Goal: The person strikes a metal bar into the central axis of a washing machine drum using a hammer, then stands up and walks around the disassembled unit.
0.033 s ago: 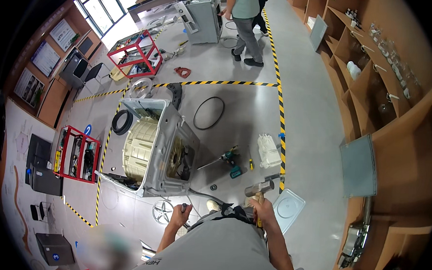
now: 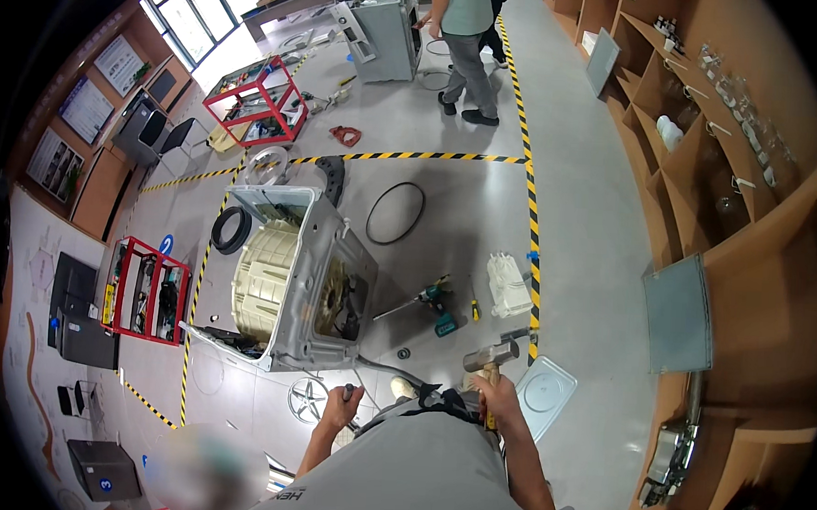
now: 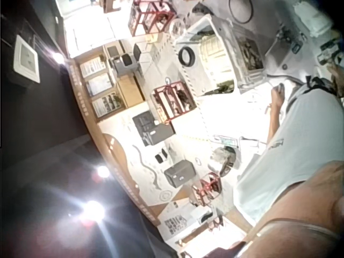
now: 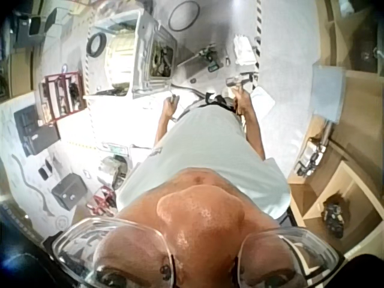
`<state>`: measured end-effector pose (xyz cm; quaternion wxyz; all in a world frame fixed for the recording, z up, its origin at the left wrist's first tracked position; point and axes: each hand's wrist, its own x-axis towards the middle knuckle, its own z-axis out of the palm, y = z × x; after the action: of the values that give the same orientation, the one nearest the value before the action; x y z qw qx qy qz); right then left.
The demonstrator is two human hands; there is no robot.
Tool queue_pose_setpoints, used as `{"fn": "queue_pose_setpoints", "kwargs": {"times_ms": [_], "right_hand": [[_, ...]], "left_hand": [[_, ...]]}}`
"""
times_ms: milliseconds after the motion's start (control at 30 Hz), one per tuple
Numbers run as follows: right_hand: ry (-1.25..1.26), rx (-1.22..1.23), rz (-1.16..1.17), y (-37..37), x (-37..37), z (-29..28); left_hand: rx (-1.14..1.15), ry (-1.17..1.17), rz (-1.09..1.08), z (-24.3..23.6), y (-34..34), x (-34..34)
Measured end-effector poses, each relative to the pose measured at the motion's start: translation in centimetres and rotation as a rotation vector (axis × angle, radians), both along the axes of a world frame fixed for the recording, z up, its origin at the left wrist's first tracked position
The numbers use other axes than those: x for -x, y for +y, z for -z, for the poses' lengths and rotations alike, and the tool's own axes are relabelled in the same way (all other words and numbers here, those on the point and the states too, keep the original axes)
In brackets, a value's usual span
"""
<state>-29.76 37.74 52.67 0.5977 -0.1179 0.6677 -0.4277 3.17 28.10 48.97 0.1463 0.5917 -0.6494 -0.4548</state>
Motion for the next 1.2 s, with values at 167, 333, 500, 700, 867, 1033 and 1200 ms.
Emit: {"fn": "queue_pose_setpoints", "kwargs": {"times_ms": [167, 333, 500, 700, 867, 1033, 1200], "right_hand": [[-0.024, 0.024, 0.011, 0.4, 0.1, 0.0], [-0.024, 0.015, 0.024, 0.5, 0.1, 0.1], [-0.035, 0.017, 0.019, 0.4, 0.1, 0.1], [-0.025, 0.031, -0.015, -0.1, 0.0, -0.1], [-0.027, 0.007, -0.031, -0.6, -0.1, -0.2], [-0.034, 0.0, -0.039, -0.9, -0.2, -0.4], [-0.034, 0.009, -0.023, -0.9, -0.3, -0.4]], "left_hand": [[-0.016, -0.007, -0.003, -0.3, 0.4, 0.3], [-0.061, -0.028, -0.013, 0.3, 0.7, 0.2], [-0.04, -0.022, -0.016, 0.2, 1.0, 0.1], [-0.033, -0.024, -0.038, 0.3, 1.4, -0.1], [-0.021, -0.036, -0.021, -0.1, 1.3, -0.1], [-0.016, -0.019, -0.025, -0.4, 1.3, 0.0], [-0.029, -0.013, -0.014, -0.2, 1.0, -0.1]]}}
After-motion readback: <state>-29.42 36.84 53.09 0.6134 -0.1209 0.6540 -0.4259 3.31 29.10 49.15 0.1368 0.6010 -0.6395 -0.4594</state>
